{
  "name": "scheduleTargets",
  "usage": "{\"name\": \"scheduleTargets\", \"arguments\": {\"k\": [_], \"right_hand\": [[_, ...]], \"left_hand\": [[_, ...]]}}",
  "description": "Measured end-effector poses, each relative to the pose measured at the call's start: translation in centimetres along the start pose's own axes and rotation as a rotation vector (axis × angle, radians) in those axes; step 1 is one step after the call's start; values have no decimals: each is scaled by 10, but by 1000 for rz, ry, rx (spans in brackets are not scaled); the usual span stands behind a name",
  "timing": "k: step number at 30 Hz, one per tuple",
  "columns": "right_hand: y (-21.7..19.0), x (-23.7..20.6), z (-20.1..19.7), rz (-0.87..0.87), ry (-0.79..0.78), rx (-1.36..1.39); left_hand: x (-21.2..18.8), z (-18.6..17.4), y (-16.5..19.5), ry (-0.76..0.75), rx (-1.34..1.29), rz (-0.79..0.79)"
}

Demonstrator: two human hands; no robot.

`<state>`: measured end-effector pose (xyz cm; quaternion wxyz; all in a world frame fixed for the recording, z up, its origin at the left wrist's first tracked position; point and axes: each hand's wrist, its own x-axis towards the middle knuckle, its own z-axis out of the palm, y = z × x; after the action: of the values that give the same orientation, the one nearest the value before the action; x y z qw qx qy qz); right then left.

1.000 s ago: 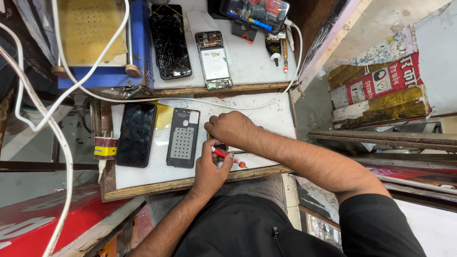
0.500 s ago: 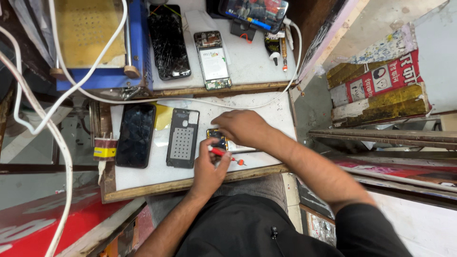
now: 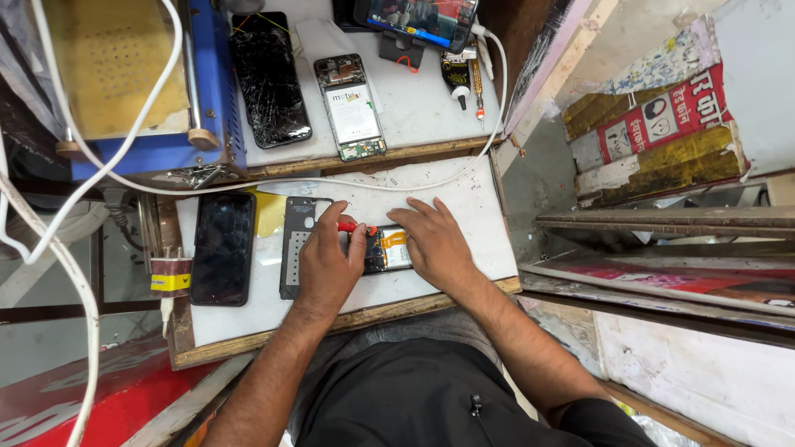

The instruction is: The person uses a red-handled screwdriver to remove screws from a disassembled smartphone on a workbench. They lift the back cover, adjust the battery and internal components, and continue unscrewing and repositioning parts. Other phones and tools are visible on the bench.

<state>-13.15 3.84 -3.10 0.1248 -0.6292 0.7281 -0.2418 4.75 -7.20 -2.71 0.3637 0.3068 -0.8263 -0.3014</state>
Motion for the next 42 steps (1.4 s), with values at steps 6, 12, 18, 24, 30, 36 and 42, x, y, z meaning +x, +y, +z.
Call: {"name": "scheduleTargets", "arguments": {"k": [6, 12, 18, 24, 30, 36, 42], "right_hand": [[0, 0, 2, -6, 22, 5], [7, -5, 2, 42, 72, 179], [10, -9, -4, 81, 314, 563], [-2, -24, -11, 224, 361, 578], [-19, -19, -5, 256, 144, 479], [-29, -3, -3, 271, 47, 277], [-33, 11, -3, 338, -64, 98]], "left_hand": [[0, -3, -1, -106, 88, 35], [18, -6, 12, -246, 70, 244], [37, -14, 29, -304, 18, 309], [44, -12, 42, -414, 351, 72], [42, -7, 36, -524, 516, -98], [40, -17, 27, -321, 217, 313], [45, -16, 31, -225, 156, 362]]}}
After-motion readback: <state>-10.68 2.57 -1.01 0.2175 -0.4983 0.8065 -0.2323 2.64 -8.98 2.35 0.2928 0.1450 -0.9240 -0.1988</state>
